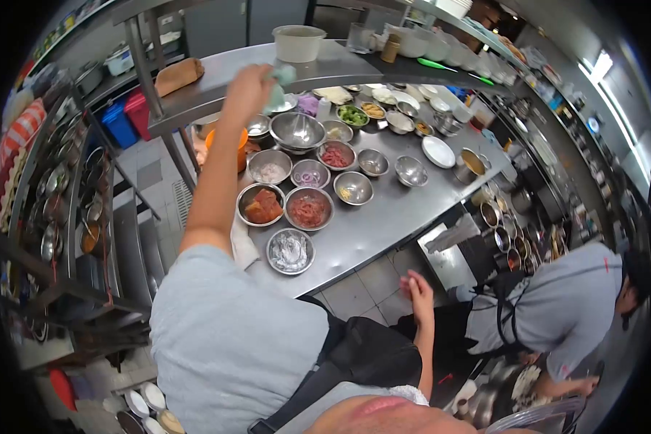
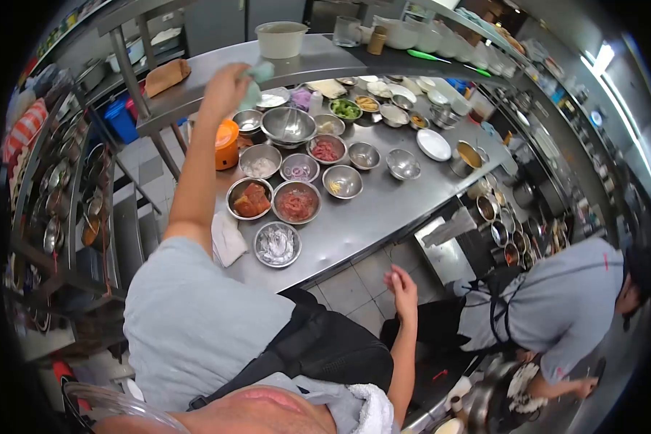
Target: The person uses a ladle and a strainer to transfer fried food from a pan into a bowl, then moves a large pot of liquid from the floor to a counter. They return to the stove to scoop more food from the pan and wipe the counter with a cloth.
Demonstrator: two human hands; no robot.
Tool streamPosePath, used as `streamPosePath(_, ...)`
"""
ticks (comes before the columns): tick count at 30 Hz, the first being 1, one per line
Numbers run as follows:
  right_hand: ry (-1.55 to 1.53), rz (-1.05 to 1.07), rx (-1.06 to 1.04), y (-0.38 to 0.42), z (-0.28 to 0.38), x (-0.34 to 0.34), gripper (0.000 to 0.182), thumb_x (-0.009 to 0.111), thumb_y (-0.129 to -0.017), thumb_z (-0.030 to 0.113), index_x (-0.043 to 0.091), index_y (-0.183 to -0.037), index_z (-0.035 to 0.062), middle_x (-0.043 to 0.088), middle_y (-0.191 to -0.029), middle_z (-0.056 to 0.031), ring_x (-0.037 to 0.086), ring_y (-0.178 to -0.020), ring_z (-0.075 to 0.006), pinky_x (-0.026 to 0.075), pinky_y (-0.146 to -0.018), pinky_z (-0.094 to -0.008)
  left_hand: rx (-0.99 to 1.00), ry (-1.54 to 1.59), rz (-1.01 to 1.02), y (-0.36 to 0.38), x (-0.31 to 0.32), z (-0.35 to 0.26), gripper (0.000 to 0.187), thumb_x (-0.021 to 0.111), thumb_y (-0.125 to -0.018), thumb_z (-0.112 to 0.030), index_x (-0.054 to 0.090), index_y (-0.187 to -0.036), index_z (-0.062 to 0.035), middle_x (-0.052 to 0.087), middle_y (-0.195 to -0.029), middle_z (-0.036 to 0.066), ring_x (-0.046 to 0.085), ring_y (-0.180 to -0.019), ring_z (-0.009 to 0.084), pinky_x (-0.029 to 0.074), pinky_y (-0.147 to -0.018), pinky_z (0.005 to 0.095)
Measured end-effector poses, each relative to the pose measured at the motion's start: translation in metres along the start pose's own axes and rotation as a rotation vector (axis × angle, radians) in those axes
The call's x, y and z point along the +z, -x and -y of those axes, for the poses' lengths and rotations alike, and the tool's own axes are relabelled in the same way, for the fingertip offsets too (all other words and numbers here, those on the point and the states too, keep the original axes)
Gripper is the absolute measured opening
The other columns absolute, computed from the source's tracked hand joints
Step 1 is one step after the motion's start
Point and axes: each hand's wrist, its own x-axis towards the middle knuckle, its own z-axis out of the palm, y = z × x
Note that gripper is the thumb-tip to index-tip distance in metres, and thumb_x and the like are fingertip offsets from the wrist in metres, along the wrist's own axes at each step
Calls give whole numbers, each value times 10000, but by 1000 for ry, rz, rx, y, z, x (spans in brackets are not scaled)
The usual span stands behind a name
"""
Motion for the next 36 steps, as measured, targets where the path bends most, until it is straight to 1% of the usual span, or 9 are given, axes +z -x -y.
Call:
streamPosePath(7, -1056, 132, -327, 61, 115, 105, 579, 369, -1013, 510, 432, -1394, 79, 490, -1402, -83, 452, -1299, -227, 335, -1098, -398, 416, 973, 188, 233, 6, -262, 402, 675, -695, 51, 610, -1069, -80, 518, -1271, 174, 514, -1184, 400, 432, -986, 443)
streamPosePath(15, -1265, -26, -110, 149, 101, 157, 509, 470, -992, 463, 513, -1304, 63, 609, -1233, -46, 571, -1135, -186, 412, -1024, -345, 455, 1225, 249, 301, -12, -250, 422, 638, -700, 93, 603, -1071, -104, 505, -1051, 152, 557, -910, 354, 500, -782, 398)
streamPosePath(17, -1154, 215, -200, 158, 96, 150, 566, 479, -982, 487, 498, -1333, 42, 593, -1282, -71, 563, -1168, -192, 407, -1034, -353, 382, 1340, 323, 297, -5, -247, 388, 627, -717, 79, 599, -1065, -92, 512, -999, 159, 566, -897, 337, 498, -752, 397)
streamPosePath(22, -39, 13, -282, 192, 88, 128, 581, 545, -960, 454, 481, -1370, 48, 643, -1217, -125, 621, -1125, -248, 439, -1000, -376, 364, 1049, 206, 274, 68, -184, 240, 586, -802, 6, 590, -1037, -43, 533, -878, 146, 582, -839, 271, 483, -691, 393)
streamPosePath(23, 331, -149, -224, 203, 72, 123, 554, 573, -952, 422, 505, -1348, 40, 670, -1159, -138, 650, -1070, -240, 470, -964, -370, 414, 1096, 249, 267, 74, -190, 241, 587, -806, 1, 591, -1044, -42, 537, -888, 146, 584, -847, 269, 483, -698, 391)
streamPosePath(25, 294, -260, 124, 232, 20, 102, 515, 606, -947, 339, 509, -1334, 13, 675, -1107, -113, 661, -976, -194, 523, -804, -327, 539, 1268, 399, 277, 85, -239, 243, 591, -816, -10, 593, -1057, -40, 544, -910, 144, 586, -862, 266, 484, -713, 388)
streamPosePath(29, 780, -182, 534, 309, -129, 93, 460, 606, -896, 414, 607, -1218, 86, 690, -1049, -178, 664, -950, -354, 511, -838, -456, 856, 1609, 699, 322, 87, -344, 249, 597, -834, -32, 597, -1083, -36, 560, -953, 142, 592, -892, 259, 487, -741, 381)
streamPosePath(33, 700, -377, 667, 381, -208, 134, 406, 626, -882, 404, 662, -1108, 69, 702, -973, -166, 685, -865, -329, 529, -793, -454, 992, 1639, 840, 317, 84, -367, 259, 604, -852, -54, 602, -1110, -31, 575, -996, 139, 598, -923, 253, 489, -770, 375)
streamPosePath(36, 96, -616, 703, 432, -247, 184, 377, 631, -885, 388, 675, -1008, 34, 684, -810, -118, 670, -662, -233, 532, -664, -380, 941, 1588, 808, 282, 97, -334, 267, 609, -866, -71, 605, -1129, -28, 587, -1028, 137, 602, -946, 248, 491, -792, 370)
